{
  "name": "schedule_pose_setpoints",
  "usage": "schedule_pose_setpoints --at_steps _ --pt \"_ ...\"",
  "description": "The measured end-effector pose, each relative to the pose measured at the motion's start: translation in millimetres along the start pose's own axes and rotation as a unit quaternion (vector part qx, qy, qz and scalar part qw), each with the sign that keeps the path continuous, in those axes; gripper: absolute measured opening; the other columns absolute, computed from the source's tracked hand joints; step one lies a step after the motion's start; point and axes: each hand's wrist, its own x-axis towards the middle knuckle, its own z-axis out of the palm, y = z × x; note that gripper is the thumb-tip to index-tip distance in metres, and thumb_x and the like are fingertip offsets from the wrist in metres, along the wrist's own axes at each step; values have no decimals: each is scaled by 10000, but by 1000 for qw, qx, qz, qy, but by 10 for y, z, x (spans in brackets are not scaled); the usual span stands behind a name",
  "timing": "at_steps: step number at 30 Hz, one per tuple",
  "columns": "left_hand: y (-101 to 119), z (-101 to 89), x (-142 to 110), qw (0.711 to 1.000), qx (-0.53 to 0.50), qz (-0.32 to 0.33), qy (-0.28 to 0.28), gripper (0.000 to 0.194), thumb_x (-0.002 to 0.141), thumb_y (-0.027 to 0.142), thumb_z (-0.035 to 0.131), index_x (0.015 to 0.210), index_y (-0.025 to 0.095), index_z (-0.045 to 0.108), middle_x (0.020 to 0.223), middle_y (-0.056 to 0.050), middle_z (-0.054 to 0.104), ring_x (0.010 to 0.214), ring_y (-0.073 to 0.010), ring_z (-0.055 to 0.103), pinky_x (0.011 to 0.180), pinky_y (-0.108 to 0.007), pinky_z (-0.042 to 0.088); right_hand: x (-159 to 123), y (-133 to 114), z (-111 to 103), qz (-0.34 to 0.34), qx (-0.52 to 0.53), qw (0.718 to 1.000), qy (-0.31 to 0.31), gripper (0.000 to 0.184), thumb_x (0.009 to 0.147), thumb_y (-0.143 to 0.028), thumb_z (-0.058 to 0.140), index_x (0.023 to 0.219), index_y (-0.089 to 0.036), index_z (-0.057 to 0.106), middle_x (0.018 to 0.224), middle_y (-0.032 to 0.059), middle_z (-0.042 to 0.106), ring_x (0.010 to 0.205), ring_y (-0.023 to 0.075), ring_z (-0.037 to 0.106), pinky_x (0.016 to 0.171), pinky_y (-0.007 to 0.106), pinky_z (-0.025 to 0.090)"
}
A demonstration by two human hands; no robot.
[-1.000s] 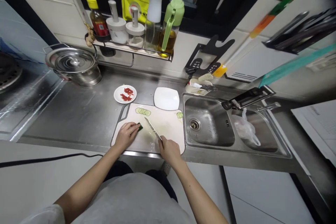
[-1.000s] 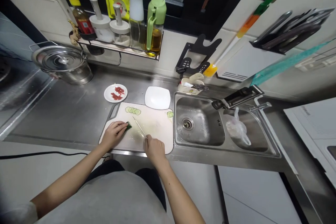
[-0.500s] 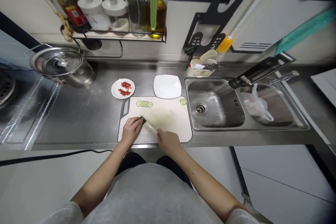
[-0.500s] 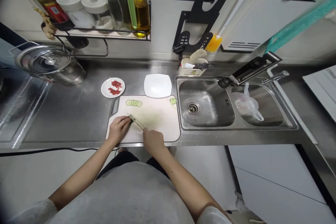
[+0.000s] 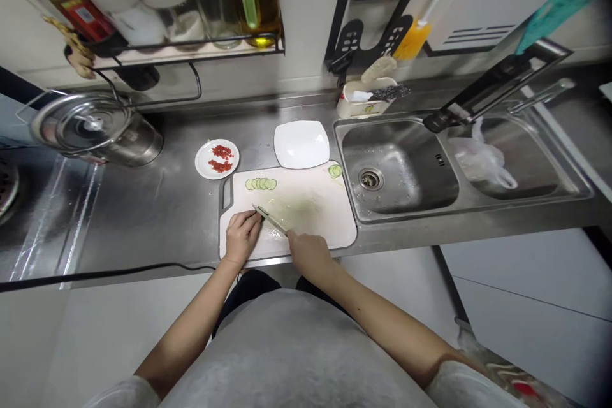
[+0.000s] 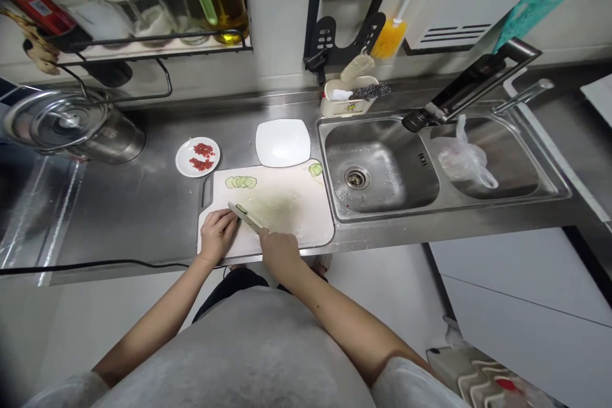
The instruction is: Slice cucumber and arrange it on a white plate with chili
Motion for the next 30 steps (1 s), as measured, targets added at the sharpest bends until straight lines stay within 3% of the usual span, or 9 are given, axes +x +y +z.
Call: schedule_pose_setpoints --at_steps 18,30 --pt "-32 18 -15 1000 2 5 -18 203 908 274 503 1000 232 680 1036 -70 677 986 -199 594 913 -378 452 79 -55 -115 -11 22 1000 -13 297 915 -125 353 1133 -137 554 901 144 701 939 238 672 745 311 474" --pt "-28 35 14 999 -5 44 28 171 884 229 549 979 218 690 1005 -70 697 940 -189 611 869 -362 472 143 -91 -165 -16 25 999 -25 298 914 -131 357 1112 -134 580 943 156 700 965 223 667 755 295 479"
